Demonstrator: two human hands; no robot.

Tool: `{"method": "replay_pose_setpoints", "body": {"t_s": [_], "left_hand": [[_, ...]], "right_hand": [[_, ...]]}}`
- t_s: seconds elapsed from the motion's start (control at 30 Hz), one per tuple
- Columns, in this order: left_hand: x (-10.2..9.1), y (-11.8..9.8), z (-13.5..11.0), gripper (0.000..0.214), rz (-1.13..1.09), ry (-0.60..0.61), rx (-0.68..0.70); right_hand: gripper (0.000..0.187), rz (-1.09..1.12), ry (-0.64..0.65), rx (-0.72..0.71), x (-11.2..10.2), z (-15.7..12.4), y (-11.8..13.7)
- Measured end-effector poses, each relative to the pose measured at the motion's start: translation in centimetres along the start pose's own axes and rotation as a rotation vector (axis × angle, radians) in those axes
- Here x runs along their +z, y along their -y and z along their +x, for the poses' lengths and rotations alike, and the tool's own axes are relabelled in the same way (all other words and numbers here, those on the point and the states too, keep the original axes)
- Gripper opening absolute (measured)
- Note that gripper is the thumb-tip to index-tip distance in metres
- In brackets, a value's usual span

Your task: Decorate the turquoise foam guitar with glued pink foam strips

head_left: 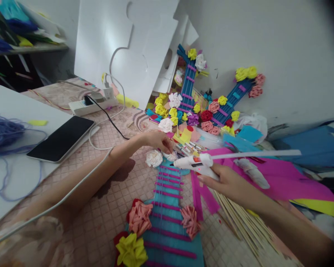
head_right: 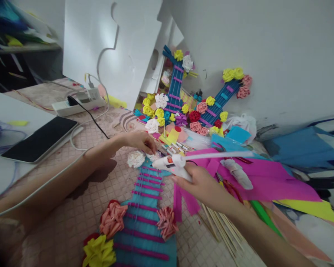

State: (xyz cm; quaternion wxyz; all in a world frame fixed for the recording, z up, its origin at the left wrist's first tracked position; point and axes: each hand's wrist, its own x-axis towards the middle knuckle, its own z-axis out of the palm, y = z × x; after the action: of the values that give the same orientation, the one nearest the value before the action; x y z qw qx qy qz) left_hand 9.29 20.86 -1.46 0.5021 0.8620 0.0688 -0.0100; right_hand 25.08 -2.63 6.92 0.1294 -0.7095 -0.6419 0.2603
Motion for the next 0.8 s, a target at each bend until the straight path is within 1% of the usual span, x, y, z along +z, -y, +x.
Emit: {"method": "replay_pose_setpoints", "body": {"t_s": [0.1,0.17,0.27,0.37,0.43,0.5,0.6,0.7,0.8], "left_hand": [[0.1,0.1,0.0,0.02,0.008,-0.006,0.001],[0.1,0.2,0.1,0.019,0.016,-0.011,0.006],[0.0,0.4,0.2,0.018,0.026,-0.017,0.013],[0.0,0.5,0.3,0.017,0.033,-0.021,0.021],[0.0,0.7,0.3,0.017,0.034,-0.018,0.027],[0.0,0.9,0.4,0.017,0.035,-0.014,0.032],[0.0,1.3,0.6,0.019,0.043,-0.008,0.035],[-0.1,1.8,0.8,0.021,0.054,0.002,0.037],[-0.2,2.2,0.9,0.022,0.065,0.007,0.04]], "right_hand": [[0.031,0.051,-0.051,0.014,0.8,-1.9,-0.8],[0.025,0.063,-0.051,-0.004,1.6,-2.8,-0.8],[0.016,0.125,0.026,-0.104,2.7,-3.5,-0.1],[0.014,0.231,0.13,-0.223,3.5,-3.7,0.6],[0.014,0.259,0.144,-0.225,3.9,-4.1,0.4],[0.014,0.227,0.085,-0.175,4.2,-5.0,-0.8],[0.015,0.125,-0.076,-0.079,4.4,-7.1,-3.8],[0.022,0.076,-0.133,-0.018,4.6,-9.4,-7.0],[0.027,0.074,-0.151,-0.012,4.9,-10.6,-9.2]]}}
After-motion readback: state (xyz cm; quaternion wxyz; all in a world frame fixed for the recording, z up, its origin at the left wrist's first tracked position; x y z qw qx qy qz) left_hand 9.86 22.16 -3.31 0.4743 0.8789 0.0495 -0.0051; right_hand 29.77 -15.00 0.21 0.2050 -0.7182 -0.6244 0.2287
